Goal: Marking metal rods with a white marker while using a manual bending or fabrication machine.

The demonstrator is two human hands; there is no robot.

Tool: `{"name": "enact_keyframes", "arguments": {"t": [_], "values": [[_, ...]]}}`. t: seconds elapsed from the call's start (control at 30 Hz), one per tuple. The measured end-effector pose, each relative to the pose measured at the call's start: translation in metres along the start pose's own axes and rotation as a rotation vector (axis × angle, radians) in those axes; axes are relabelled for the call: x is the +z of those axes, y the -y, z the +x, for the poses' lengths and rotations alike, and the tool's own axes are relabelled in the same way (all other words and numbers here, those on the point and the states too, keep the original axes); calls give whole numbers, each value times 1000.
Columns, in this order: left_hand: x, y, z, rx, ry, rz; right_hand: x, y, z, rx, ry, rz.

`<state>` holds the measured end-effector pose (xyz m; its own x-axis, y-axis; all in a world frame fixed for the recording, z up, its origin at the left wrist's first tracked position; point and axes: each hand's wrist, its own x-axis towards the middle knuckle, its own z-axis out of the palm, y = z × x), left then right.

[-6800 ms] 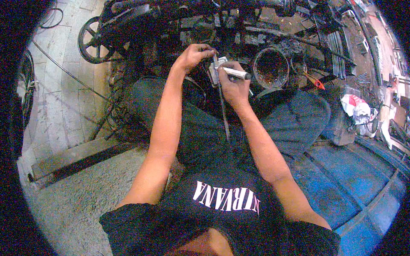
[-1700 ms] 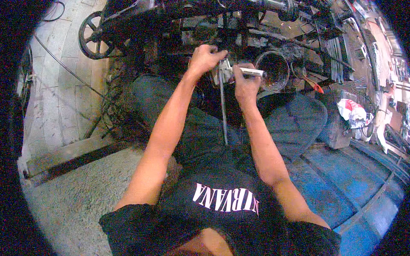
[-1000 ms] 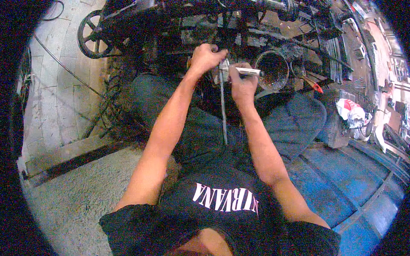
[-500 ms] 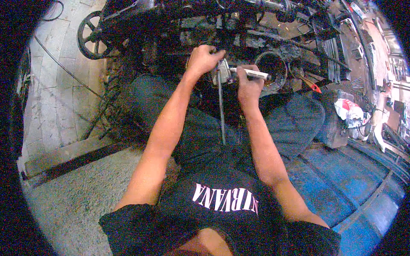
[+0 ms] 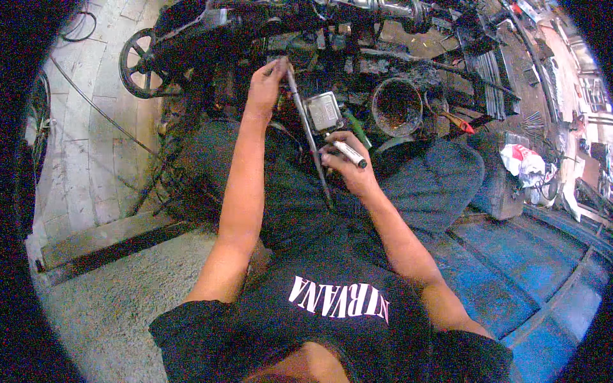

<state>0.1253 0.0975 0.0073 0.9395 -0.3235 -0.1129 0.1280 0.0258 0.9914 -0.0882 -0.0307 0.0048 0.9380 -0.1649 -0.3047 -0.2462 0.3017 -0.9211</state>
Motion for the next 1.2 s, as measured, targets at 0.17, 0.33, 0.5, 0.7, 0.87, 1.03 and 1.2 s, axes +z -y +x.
{"name": "enact_keyframes", "arguments": {"t": [0.17, 0.33, 0.5, 0.7, 0.87, 1.03, 1.2], "values": [[-9, 10, 6, 43, 54, -71, 12, -12, 2, -103, 9, -149], [-11, 10, 6, 17, 46, -54, 17, -21, 2, -32, 39, -17], [-31, -4, 5, 17, 66, -239, 0, 19, 6, -338, -157, -361], [-32, -34, -7, 260, -69, 534, -25, 112, 5, -593, -64, -1133], [24, -55, -37, 529, 422, 703, -24, 146, 9, -650, 118, -1325], [67, -54, -53, 246, 621, 582, -35, 174, 29, -805, 87, -1508], [71, -32, -51, -203, 643, -14, -50, 174, 36, -1068, -545, -936]]}}
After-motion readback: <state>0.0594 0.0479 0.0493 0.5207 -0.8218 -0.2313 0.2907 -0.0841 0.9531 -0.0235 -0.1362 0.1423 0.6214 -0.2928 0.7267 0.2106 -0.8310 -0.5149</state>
